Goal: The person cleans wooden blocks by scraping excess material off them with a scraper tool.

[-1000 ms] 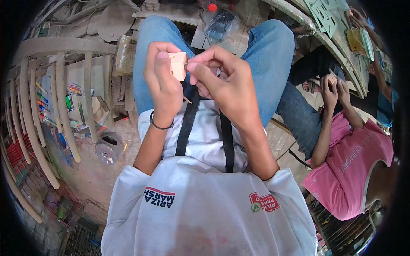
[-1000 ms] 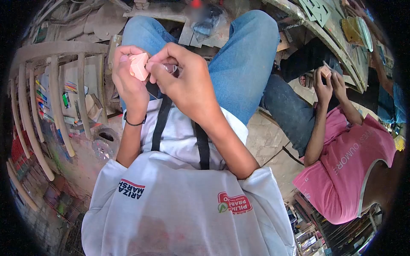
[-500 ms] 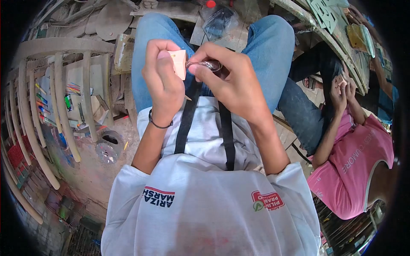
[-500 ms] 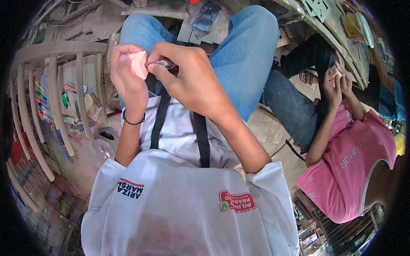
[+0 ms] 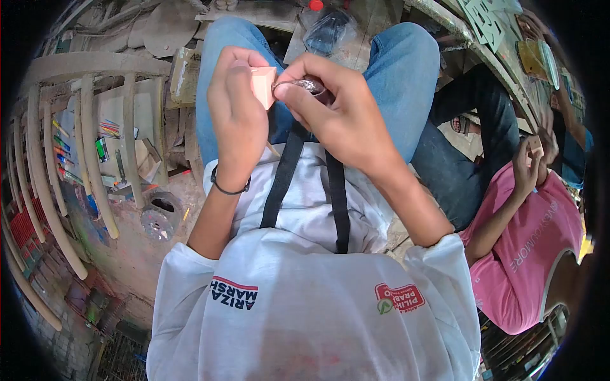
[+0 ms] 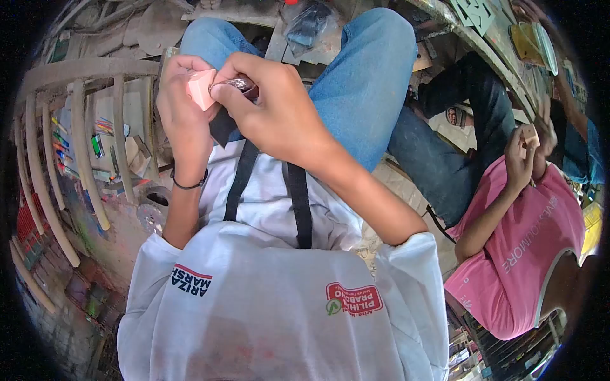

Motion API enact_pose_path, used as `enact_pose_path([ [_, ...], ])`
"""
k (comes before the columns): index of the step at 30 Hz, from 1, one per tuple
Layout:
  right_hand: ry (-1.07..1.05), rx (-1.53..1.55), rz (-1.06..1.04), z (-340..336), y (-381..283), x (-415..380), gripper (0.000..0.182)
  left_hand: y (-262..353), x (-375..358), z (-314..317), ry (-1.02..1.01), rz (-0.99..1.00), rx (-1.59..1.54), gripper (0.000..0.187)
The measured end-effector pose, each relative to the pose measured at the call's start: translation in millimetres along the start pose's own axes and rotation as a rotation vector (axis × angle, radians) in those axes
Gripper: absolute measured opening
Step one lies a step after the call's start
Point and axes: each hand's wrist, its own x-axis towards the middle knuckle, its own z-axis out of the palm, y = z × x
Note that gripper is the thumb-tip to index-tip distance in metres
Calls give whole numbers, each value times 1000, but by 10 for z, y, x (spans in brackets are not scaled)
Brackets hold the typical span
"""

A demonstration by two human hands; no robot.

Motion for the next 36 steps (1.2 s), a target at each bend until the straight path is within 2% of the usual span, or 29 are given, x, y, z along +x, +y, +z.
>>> enact_pose_path([
  [1, 7, 182, 202, 17, 16, -9, 8, -30, -3, 10, 44, 170, 149, 28],
  [2, 10, 187, 204, 17, 20, -15, 8, -50, -25, 3, 39, 167, 152, 28],
  [4, -68, 604, 479, -18, 23, -26, 8, -88, -57, -9, -3, 190, 111, 27],
  [5, -59, 604, 482, -60, 15, -27, 8, -87, -50, -16, -11, 187, 106, 27],
  [7, -256, 995, 634, -153, 61, -26, 7, -124, -34, -14, -56, 242, 35, 26],
  [8, -252, 995, 634, -145, 79, -10, 7, -143, 0, -7, -59, 242, 32, 26],
  [10, -90, 603, 444, -71, 52, -5, 11, -102, 44, -10, -60, 182, 60, 26],
  [11, -94, 603, 443, -32, 42, -11, 11, -68, 44, -14, -57, 184, 62, 26],
  [13, 62, 232, 67, 15, 46, -26, 10, 12, 30, -9, -92, -155, -188, 28],
  [14, 63, 235, 68, 21, 56, -24, 10, 29, 33, -20, -93, -157, -185, 28],
  [16, 117, -23, -174, 17, 53, -26, 8, 79, 26, -37, -164, -329, -369, 29],
  [17, 112, -24, -177, -6, 84, -10, 8, 110, 27, -27, -160, -326, -371, 29],
  [19, 135, -331, -524, -65, 176, 4, 13, 156, 3, 2, -126, -443, -446, 27],
  [23, 97, -428, -519, -70, 191, -7, 14, 70, -7, -55, -215, -447, -475, 25],
  [26, 69, -498, -569, -50, 226, 9, 17, 55, -43, -5, -165, -378, -401, 25],
  [29, 73, -511, -509, 6, 204, -32, 9, 27, -70, -3, -92, -341, -273, 25],
  [31, 76, -455, -483, 24, 192, -53, 8, -35, -82, 8, -39, -156, -38, 26],
  [35, 86, -390, -403, 44, 106, -89, 11, -25, -109, 63, 38, -100, -40, 25],
  [36, 76, -345, -332, 42, 75, -90, 8, -37, -98, 55, 56, 9, -8, 24],
])
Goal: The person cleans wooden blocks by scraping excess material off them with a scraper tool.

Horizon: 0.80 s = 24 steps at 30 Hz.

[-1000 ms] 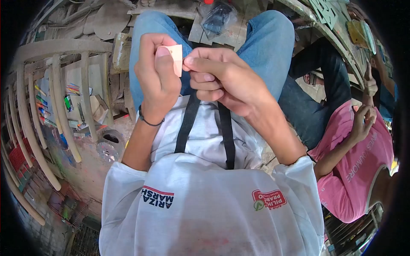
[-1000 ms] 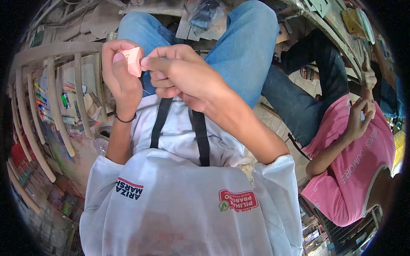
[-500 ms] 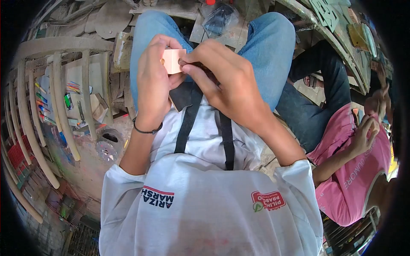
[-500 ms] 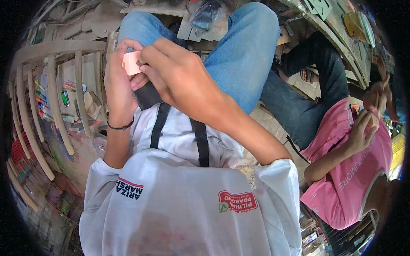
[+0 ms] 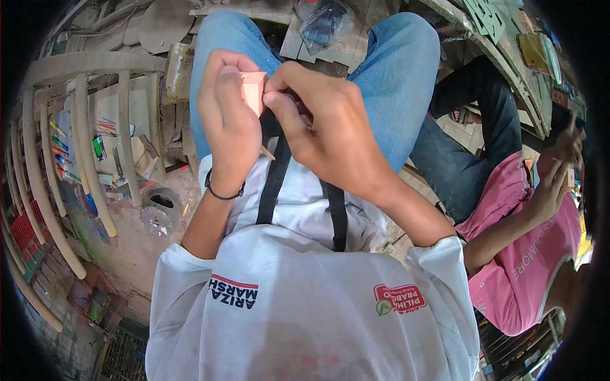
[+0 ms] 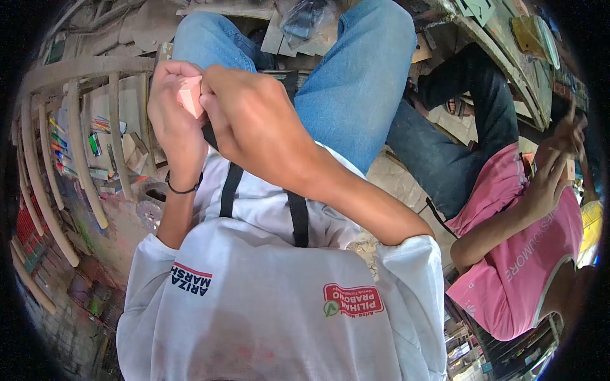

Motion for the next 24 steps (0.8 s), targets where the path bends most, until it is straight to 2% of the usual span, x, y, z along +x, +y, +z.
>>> enact_pose_path([
  [1, -13, 45, 69, -9, -25, 10, 5, -7, 5, -14, 17, 112, 29, 23],
  [2, -11, 45, 68, -20, -44, 26, 5, -8, 2, -34, 16, 114, 29, 23],
  [4, -78, 256, 361, -49, -50, 49, 10, -17, -7, -63, -63, 121, 118, 26],
  [8, -116, 440, 512, -63, 7, 57, 15, -72, -4, -105, -123, 165, 61, 24],
  [10, -144, 873, 767, -75, -8, 59, 11, -82, 1, -133, -203, 201, 33, 23],
  [11, -142, 875, 768, -99, 5, 61, 11, -76, 1, -133, -206, 200, 33, 23],
  [13, -268, 1269, 951, -160, 42, 62, 10, -55, 1, -137, -255, 317, -51, 23],
  [15, -282, 1288, 924, -166, 3, 54, 11, -15, 6, -170, -290, 323, -67, 24],
  [16, -245, 1115, 866, -183, -67, 65, 10, 6, 6, -187, -321, 327, -81, 24],
  [17, -171, 949, 723, -143, -70, 30, 10, 25, 13, -187, -323, 327, -80, 24],
  [19, -136, 528, 537, -167, -157, 46, 9, 73, 10, -160, -281, 218, -170, 18],
  [20, -132, 526, 538, -164, -172, 46, 9, 101, 9, -146, -284, 220, -173, 18],
  [22, -71, 269, 292, -151, -196, 40, 11, 157, -17, -129, -176, 66, -178, 20],
  [23, -71, 264, 288, -141, -183, 46, 11, 184, -5, -128, -176, 70, -182, 20],
  [24, -35, 126, 102, -114, -154, 42, 10, 212, 2, -139, -167, 59, -84, 20],
])
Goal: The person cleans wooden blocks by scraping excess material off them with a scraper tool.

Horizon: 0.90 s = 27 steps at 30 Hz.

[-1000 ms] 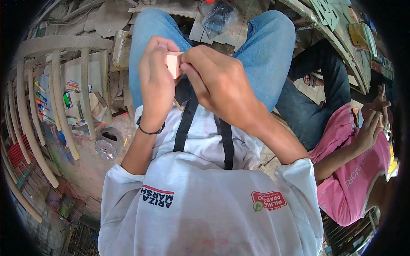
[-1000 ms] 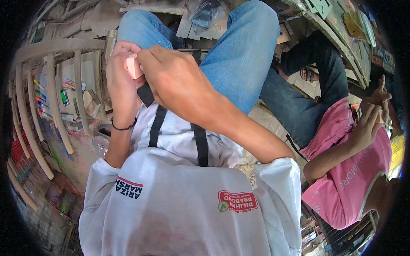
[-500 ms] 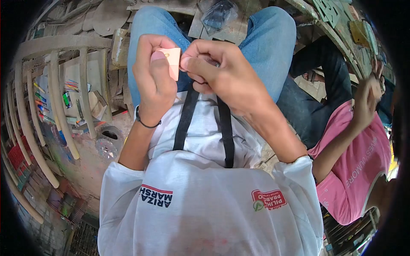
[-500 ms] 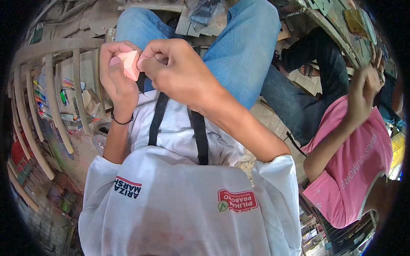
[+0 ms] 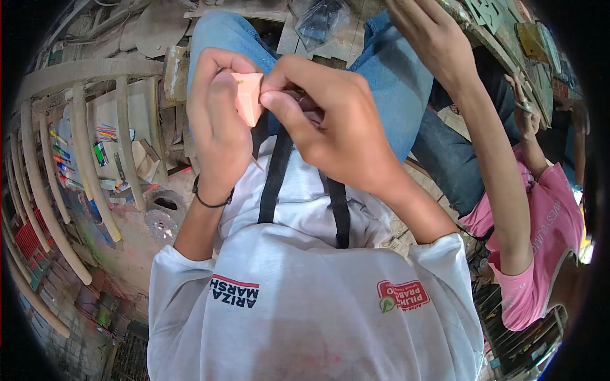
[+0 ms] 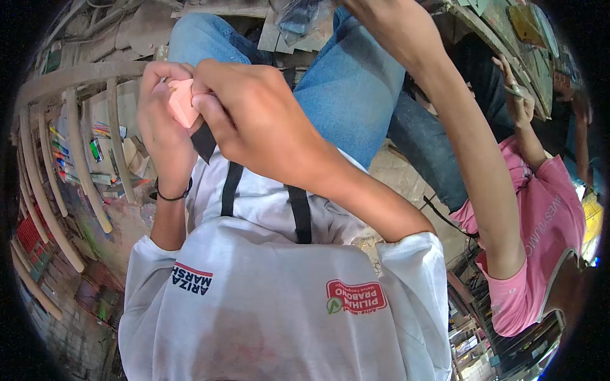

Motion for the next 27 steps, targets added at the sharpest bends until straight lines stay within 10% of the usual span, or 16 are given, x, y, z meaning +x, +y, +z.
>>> enact_pose_path([
  [5, 8, -189, -313, 87, 146, -3, 16, 91, -8, -90, -48, -180, 52, 22],
  [10, -161, -300, -460, 24, 150, 34, 19, 106, 82, -174, -140, -966, -431, 25],
  [27, 48, 125, 114, 210, 92, -71, 6, -143, -73, -67, -17, -157, 40, 20],
])
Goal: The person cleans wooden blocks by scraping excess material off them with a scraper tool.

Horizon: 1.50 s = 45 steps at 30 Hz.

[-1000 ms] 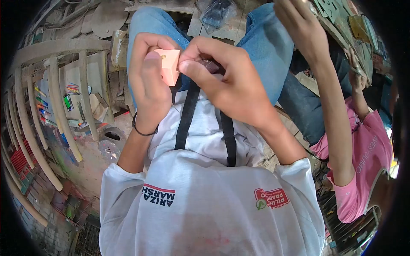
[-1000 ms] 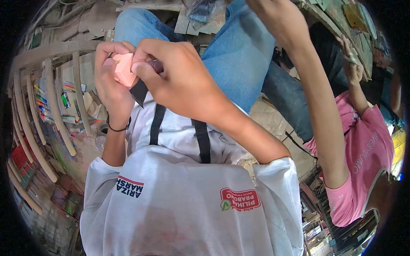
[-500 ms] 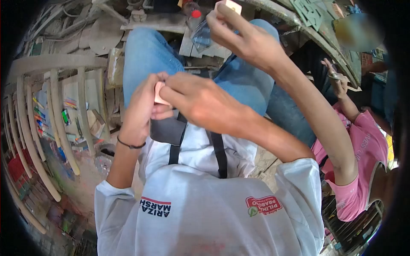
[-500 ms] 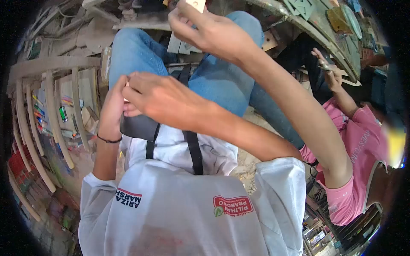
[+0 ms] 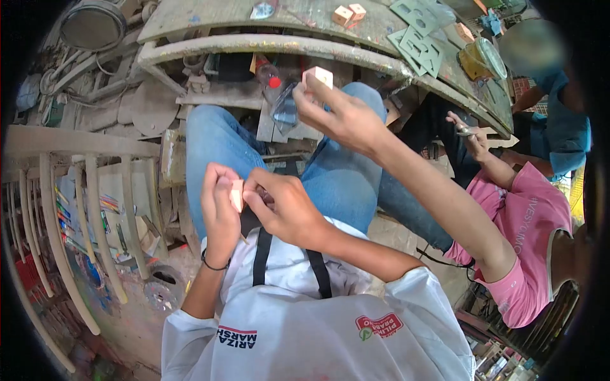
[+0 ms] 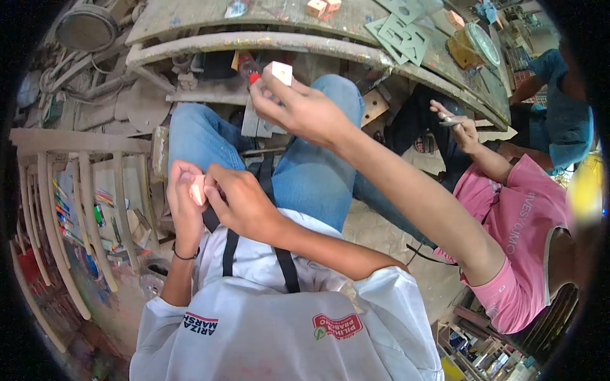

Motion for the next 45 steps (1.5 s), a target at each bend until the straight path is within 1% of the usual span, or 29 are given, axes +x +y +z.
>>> enact_pose_path([
  [2, 27, 70, 5, 13, 19, -5, 6, 6, 4, 2, 4, -12, -63, 17],
  [4, 38, -73, -76, 11, 8, -13, 5, -1, 9, 8, 0, 61, -6, 16],
  [5, 96, -153, -224, 54, 82, -19, 5, -6, 3, 13, 12, 24, -75, 16],
  [6, 102, -158, -233, 69, 108, -27, 5, -11, -8, 22, 21, -19, -142, 16],
  [8, 116, -161, -248, 61, 79, -28, 6, -9, -21, 42, 16, 4, -162, 16],
  [9, 95, -113, -162, 36, 37, -32, 5, -3, -13, 49, 25, 33, -161, 15],
  [10, 100, -119, -166, 25, 10, -37, 5, 2, -12, 56, 34, 61, -160, 15],
  [15, 107, 148, 21, 36, 7, -64, 7, 6, 6, 60, -21, 181, -151, 14],
  [20, 110, 204, 94, 12, -18, -111, 8, 14, 10, 43, -95, 283, -106, 15],
  [22, 111, 226, 118, -13, -28, -121, 7, 35, 11, 49, -126, 373, -69, 15],
  [24, 32, 459, 376, -51, -81, -129, 6, 17, 21, 35, -151, 424, -50, 16],
  [25, 34, 459, 375, -76, -127, -130, 6, 7, 27, 21, -173, 473, -31, 17],
  [26, 14, 622, 451, -107, -182, -130, 6, 1, 39, 3, -174, 475, -31, 17],
  [27, -7, 785, 528, -138, -210, -130, 5, -3, 63, -20, -222, 560, 19, 17],
  [28, -6, 785, 526, -174, -194, -131, 5, 6, 95, -35, -270, 646, 70, 18],
  [29, -87, 969, 597, -214, -153, -133, 4, 32, 133, -54, -272, 648, 69, 18],
  [30, -169, 1152, 667, -249, -100, -131, 3, 74, 179, -76, -367, 723, 109, 19],
  [31, -214, 1230, 668, -277, -55, -121, 6, 114, 216, -78, -462, 799, 148, 20],
  [32, -211, 1229, 664, -291, -47, -130, 6, 142, 260, -57, -464, 802, 146, 20],
  [34, -47, 930, 536, -309, -88, -122, 6, 186, 330, -14, -504, 832, 259, 22],
  [35, 22, 791, 485, -304, -99, -108, 7, 195, 332, 11, -490, 785, 260, 22],
  [36, 28, 793, 481, -317, -103, -101, 7, 201, 329, 41, -496, 789, 260, 22],
  [38, 115, 579, 354, -371, -107, -77, 5, 207, 318, 98, -435, 708, 276, 22],
  [39, 109, 469, 318, -419, -124, -72, 7, 224, 304, 114, -442, 710, 273, 22],
  [40, 115, 466, 317, -429, -102, -68, 7, 260, 285, 123, -430, 628, 296, 22],
  [41, 147, 368, 230, -426, -63, -62, 7, 296, 262, 131, -419, 546, 319, 23],
  [42, 181, 269, 145, -429, -42, -61, 7, 333, 234, 142, -426, 549, 313, 23],
  [43, 192, 264, 144, -443, -55, -57, 7, 373, 212, 155, -408, 473, 276, 23],
  [45, 158, 144, 6, -472, -111, -42, 7, 379, 204, 173, -369, 295, 128, 24],
])
